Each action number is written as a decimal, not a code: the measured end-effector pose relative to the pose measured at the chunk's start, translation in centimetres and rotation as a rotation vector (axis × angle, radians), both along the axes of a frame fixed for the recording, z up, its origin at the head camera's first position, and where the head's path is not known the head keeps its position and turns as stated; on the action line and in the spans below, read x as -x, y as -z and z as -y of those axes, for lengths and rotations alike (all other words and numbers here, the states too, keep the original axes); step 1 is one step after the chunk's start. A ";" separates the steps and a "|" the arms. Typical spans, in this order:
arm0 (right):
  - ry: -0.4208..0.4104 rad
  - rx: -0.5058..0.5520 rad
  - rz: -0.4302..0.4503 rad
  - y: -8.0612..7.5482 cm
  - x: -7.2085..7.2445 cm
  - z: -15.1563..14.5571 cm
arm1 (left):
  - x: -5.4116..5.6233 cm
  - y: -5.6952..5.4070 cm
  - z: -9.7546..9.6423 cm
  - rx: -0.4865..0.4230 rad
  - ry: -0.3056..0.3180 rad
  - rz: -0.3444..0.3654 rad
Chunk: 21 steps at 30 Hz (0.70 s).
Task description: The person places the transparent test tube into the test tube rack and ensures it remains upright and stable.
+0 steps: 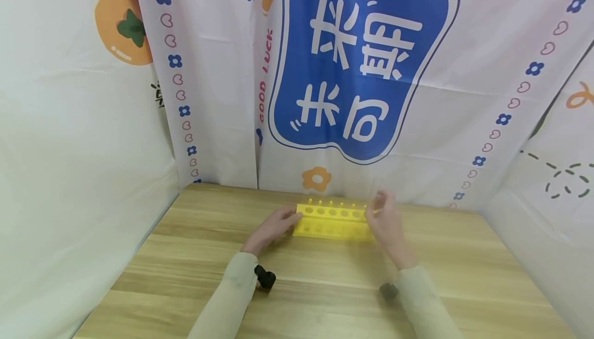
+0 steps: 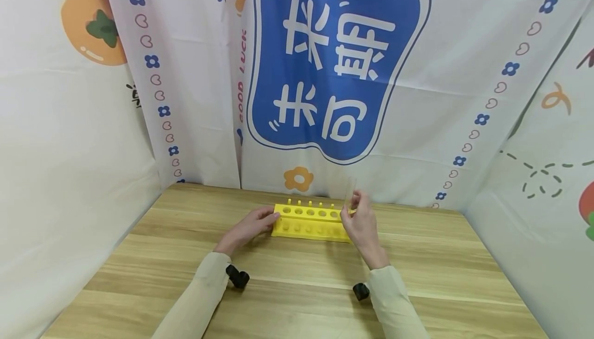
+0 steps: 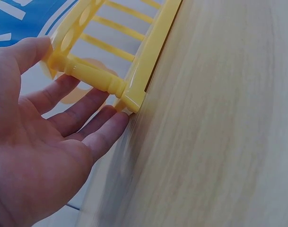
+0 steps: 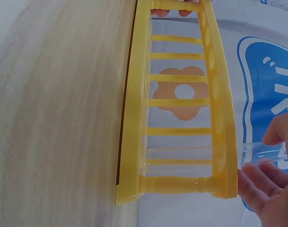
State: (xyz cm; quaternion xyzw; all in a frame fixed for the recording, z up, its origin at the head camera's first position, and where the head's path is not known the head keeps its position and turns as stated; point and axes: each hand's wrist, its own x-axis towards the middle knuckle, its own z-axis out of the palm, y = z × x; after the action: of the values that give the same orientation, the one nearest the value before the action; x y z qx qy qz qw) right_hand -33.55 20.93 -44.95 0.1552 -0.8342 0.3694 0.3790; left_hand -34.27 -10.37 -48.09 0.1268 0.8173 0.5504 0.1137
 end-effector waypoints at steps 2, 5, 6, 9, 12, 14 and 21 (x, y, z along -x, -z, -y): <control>-0.003 -0.003 -0.005 0.1 0.1 0.0 | 0.0 -0.1 0.0 0.000 -0.001 0.002; -0.002 -0.003 -0.001 0.2 0.2 0.0 | 0.2 -0.2 0.0 0.002 0.004 0.000; 0.000 -0.005 0.002 0.3 0.2 -0.1 | 0.2 -0.2 0.0 0.002 0.006 -0.003; 0.004 -0.010 0.019 0.3 0.2 -0.2 | 0.3 0.0 -0.1 -0.001 0.013 -0.003; -0.007 -0.018 0.039 0.3 0.2 -0.4 | 0.4 0.2 0.0 -0.006 0.018 0.003; -0.018 -0.024 0.055 0.3 0.3 -0.6 | 0.4 0.2 0.1 -0.012 0.028 0.012; -0.037 -0.044 0.120 0.5 0.5 -1.6 | 0.9 -0.9 0.6 0.048 0.102 0.013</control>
State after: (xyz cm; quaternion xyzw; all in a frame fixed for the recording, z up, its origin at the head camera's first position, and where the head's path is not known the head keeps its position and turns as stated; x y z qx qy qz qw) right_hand -34.02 22.57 -45.42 0.1564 -0.8603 0.3664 0.3181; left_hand -35.17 -10.97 -47.17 0.1618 0.8221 0.5249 0.1498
